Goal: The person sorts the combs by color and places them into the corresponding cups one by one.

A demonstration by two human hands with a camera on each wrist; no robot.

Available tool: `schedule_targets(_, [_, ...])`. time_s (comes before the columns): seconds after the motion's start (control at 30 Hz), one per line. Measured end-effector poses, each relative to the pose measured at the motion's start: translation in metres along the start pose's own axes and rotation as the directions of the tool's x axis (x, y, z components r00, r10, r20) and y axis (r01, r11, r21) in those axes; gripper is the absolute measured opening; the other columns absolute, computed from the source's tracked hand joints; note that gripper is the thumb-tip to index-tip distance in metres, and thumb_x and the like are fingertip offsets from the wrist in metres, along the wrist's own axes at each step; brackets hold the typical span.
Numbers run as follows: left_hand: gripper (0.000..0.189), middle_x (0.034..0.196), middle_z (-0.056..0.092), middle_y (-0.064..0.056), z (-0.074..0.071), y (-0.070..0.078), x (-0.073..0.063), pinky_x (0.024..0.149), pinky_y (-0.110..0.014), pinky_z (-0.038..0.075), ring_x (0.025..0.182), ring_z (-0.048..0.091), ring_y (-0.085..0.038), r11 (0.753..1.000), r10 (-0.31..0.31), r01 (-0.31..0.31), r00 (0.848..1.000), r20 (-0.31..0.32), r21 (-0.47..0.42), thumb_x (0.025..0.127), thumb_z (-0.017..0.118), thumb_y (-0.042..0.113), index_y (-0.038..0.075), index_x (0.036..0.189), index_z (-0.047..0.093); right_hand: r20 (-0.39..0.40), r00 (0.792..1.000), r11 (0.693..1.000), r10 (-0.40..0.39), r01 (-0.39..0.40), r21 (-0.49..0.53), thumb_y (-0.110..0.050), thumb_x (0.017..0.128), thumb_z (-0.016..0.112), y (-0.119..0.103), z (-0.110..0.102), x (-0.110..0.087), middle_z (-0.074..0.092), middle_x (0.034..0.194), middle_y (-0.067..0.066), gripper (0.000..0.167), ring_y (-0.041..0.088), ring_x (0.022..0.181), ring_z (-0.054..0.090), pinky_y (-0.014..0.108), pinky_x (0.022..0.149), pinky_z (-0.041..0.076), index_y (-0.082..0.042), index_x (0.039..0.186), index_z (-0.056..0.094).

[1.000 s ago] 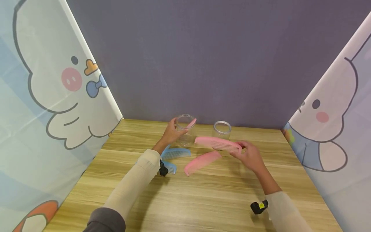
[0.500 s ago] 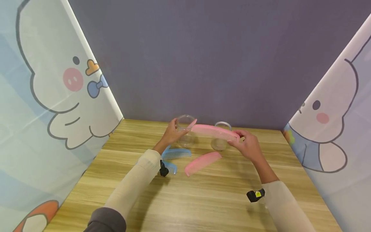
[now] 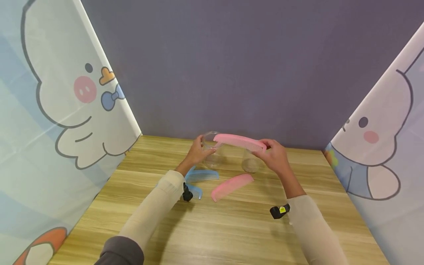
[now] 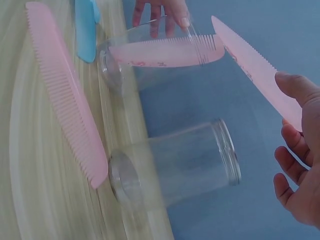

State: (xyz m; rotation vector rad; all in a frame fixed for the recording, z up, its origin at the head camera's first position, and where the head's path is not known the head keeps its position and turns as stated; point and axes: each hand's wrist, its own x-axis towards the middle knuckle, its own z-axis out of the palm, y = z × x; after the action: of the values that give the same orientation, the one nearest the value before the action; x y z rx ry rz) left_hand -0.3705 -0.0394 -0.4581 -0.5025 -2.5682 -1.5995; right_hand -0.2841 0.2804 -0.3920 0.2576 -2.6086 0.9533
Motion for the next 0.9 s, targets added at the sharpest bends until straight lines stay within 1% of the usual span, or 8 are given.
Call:
schedule_targets(0.07, [0.096, 0.158, 0.034, -0.022, 0.0, -0.001, -0.001, 0.114, -0.052, 0.043, 0.143, 0.042, -0.039, 1.0, -0.014, 0.014, 1.0, 0.004, 0.008, 0.088, 0.078, 0.038, 0.001, 0.158, 0.025, -0.008, 1.0, 1.0, 0.001, -0.001, -0.004, -0.034, 0.088, 0.081, -0.001, 0.005, 0.003, 0.07, 0.11, 0.017, 0.047, 0.028, 0.092, 0.061, 0.035, 0.073, 0.046, -0.003, 0.122, 0.069])
schedule_targets(0.23, [0.097, 0.159, 0.033, -0.022, 0.001, -0.003, -0.001, 0.114, -0.052, 0.043, 0.143, 0.043, -0.04, 0.999, -0.029, 0.029, 1.0, 0.006, 0.021, 0.088, 0.078, 0.04, 0.002, 0.159, 0.024, -0.017, 1.0, 1.0, -0.015, 0.015, -0.005, -0.034, 0.088, 0.081, -0.006, 0.012, 0.009, 0.071, 0.106, 0.017, 0.045, 0.028, 0.086, 0.06, 0.033, 0.069, 0.045, -0.003, 0.12, 0.07])
schedule_targets(0.37, [0.098, 0.16, 0.032, -0.022, 0.001, -0.003, 0.0, 0.114, -0.051, 0.044, 0.143, 0.043, -0.041, 0.999, -0.034, 0.034, 0.999, 0.007, 0.031, 0.088, 0.078, 0.04, 0.002, 0.159, 0.022, -0.014, 1.0, 1.0, -0.017, 0.017, -0.001, -0.035, 0.087, 0.081, -0.011, 0.016, 0.016, 0.071, 0.106, 0.017, 0.046, 0.026, 0.086, 0.06, 0.034, 0.069, 0.046, -0.004, 0.12, 0.07])
schedule_targets(0.53, [0.099, 0.162, 0.029, -0.022, 0.001, -0.002, 0.0, 0.115, -0.051, 0.043, 0.144, 0.042, -0.041, 0.998, -0.049, 0.049, 0.999, 0.014, 0.035, 0.089, 0.077, 0.042, 0.003, 0.16, 0.021, -0.008, 1.0, 1.0, -0.013, 0.013, -0.002, -0.036, 0.087, 0.08, -0.019, 0.019, 0.023, 0.07, 0.108, 0.016, 0.048, 0.028, 0.091, 0.061, 0.037, 0.074, 0.046, -0.004, 0.121, 0.069])
schedule_targets(0.67, [0.098, 0.161, 0.032, -0.02, 0.001, -0.003, 0.0, 0.116, -0.051, 0.042, 0.144, 0.041, -0.038, 0.998, -0.052, 0.052, 0.999, 0.007, 0.041, 0.088, 0.078, 0.043, 0.004, 0.16, 0.022, 0.0, 1.0, 1.0, -0.007, 0.007, 0.003, -0.035, 0.088, 0.079, -0.025, 0.022, 0.028, 0.069, 0.112, 0.017, 0.052, 0.031, 0.099, 0.061, 0.041, 0.08, 0.047, -0.003, 0.127, 0.067])
schedule_targets(0.8, [0.098, 0.16, 0.034, -0.02, 0.001, -0.003, 0.0, 0.115, -0.052, 0.043, 0.144, 0.042, -0.038, 0.998, -0.044, 0.044, 0.999, 0.0, 0.037, 0.087, 0.078, 0.043, 0.004, 0.159, 0.024, -0.009, 1.0, 1.0, -0.012, 0.012, 0.001, -0.033, 0.088, 0.079, -0.031, 0.027, 0.033, 0.068, 0.113, 0.02, 0.057, 0.033, 0.1, 0.061, 0.043, 0.081, 0.048, -0.001, 0.133, 0.064])
schedule_targets(0.9, [0.1, 0.16, 0.033, -0.02, 0.0, -0.003, 0.0, 0.114, -0.052, 0.043, 0.142, 0.043, -0.039, 0.997, -0.056, 0.056, 0.998, 0.0, 0.044, 0.087, 0.078, 0.045, 0.004, 0.159, 0.023, -0.015, 0.999, 1.0, -0.03, 0.03, 0.003, -0.032, 0.088, 0.08, -0.038, 0.031, 0.037, 0.068, 0.112, 0.022, 0.06, 0.036, 0.1, 0.062, 0.046, 0.081, 0.05, 0.0, 0.136, 0.062])
